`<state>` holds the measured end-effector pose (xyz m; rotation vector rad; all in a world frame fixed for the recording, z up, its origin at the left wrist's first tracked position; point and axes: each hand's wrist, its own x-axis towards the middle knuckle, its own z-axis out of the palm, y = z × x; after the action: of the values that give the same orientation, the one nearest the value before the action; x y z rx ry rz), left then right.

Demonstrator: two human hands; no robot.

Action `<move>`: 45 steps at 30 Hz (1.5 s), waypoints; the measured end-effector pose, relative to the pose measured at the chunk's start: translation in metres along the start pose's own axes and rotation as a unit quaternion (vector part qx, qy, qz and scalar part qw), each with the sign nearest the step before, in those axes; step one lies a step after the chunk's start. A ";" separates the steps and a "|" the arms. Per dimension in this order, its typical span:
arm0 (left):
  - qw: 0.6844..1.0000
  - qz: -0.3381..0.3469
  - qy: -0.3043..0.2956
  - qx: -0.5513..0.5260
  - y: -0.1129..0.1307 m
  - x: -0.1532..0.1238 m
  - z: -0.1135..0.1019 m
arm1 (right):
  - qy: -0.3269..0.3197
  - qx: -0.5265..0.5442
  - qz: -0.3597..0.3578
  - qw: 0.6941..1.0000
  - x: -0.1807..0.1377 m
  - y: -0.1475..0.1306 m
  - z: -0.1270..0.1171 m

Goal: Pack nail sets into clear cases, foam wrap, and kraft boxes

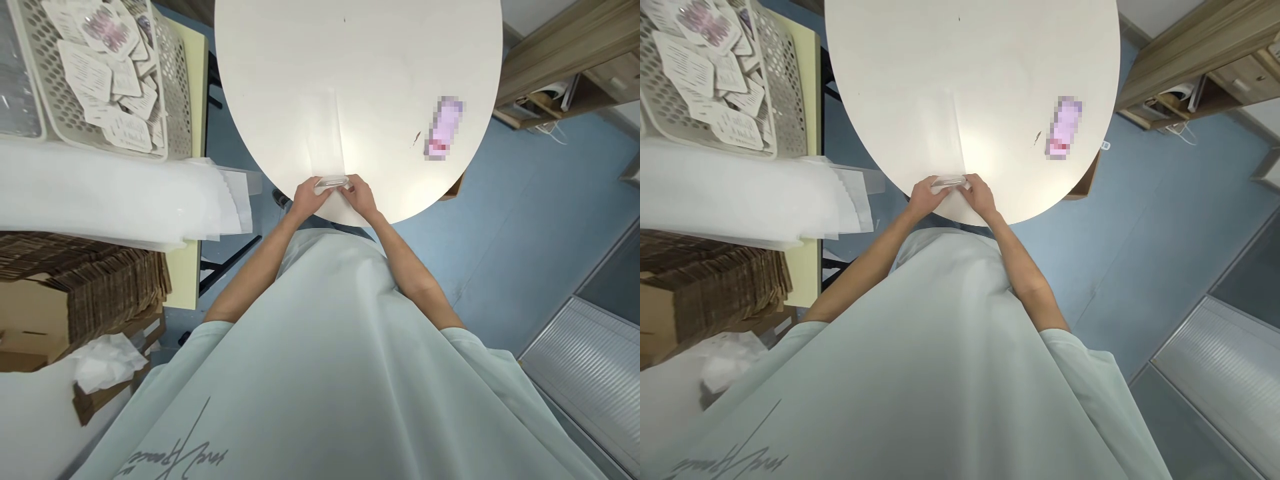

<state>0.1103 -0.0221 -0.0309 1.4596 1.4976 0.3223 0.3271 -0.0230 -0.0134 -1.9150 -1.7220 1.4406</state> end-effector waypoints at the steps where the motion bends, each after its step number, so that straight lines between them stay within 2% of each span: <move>1: 1.000 -0.011 0.013 -0.009 0.000 0.002 0.000 | 0.005 -0.003 0.007 1.000 0.002 -0.001 0.000; 5: 0.996 -0.071 0.059 -0.005 -0.003 0.011 0.004 | 0.024 -0.017 0.038 0.999 0.010 -0.002 0.002; 11: 0.988 -0.112 0.110 -0.003 -0.013 0.032 0.018 | 0.053 -0.020 0.089 0.994 0.021 -0.003 0.009; 16: 0.977 -0.133 0.160 -0.042 -0.020 0.049 0.036 | 0.067 -0.005 0.127 0.990 0.030 -0.002 0.017; 19: 0.974 -0.140 0.178 -0.023 -0.018 0.052 0.039 | 0.070 -0.043 0.081 0.993 0.034 -0.007 0.017; 22: 0.980 -0.026 0.197 0.019 -0.015 0.053 0.033 | 0.043 -0.108 -0.023 0.993 0.034 -0.016 0.014; 25: 0.988 0.082 0.122 0.040 -0.015 0.057 0.024 | -0.005 -0.145 -0.090 0.985 0.036 -0.020 0.007; 27: 0.993 0.103 0.046 0.038 -0.018 0.061 0.020 | -0.031 -0.155 -0.109 0.981 0.038 -0.018 0.002; 29: 0.994 0.103 0.008 0.022 -0.021 0.061 0.017 | -0.051 -0.158 -0.119 0.979 0.039 -0.014 -0.001; 32: 0.994 0.112 0.006 0.008 -0.022 0.052 0.016 | -0.065 -0.157 -0.120 0.978 0.036 -0.009 -0.002; 36: 0.991 0.130 -0.006 0.038 -0.017 0.020 0.016 | -0.074 -0.163 -0.124 0.976 0.010 -0.004 0.004; 41: 0.991 0.112 -0.034 0.071 -0.017 -0.025 0.019 | -0.106 -0.169 -0.137 0.970 -0.034 0.005 0.012; 45: 0.994 0.080 -0.032 0.068 -0.018 -0.042 0.021 | -0.113 -0.156 -0.138 0.972 -0.047 0.010 0.011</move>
<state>0.1067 -0.0720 -0.0354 1.6878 1.3773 0.2712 0.3321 -0.0708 -0.0014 -1.6010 -2.3345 1.3921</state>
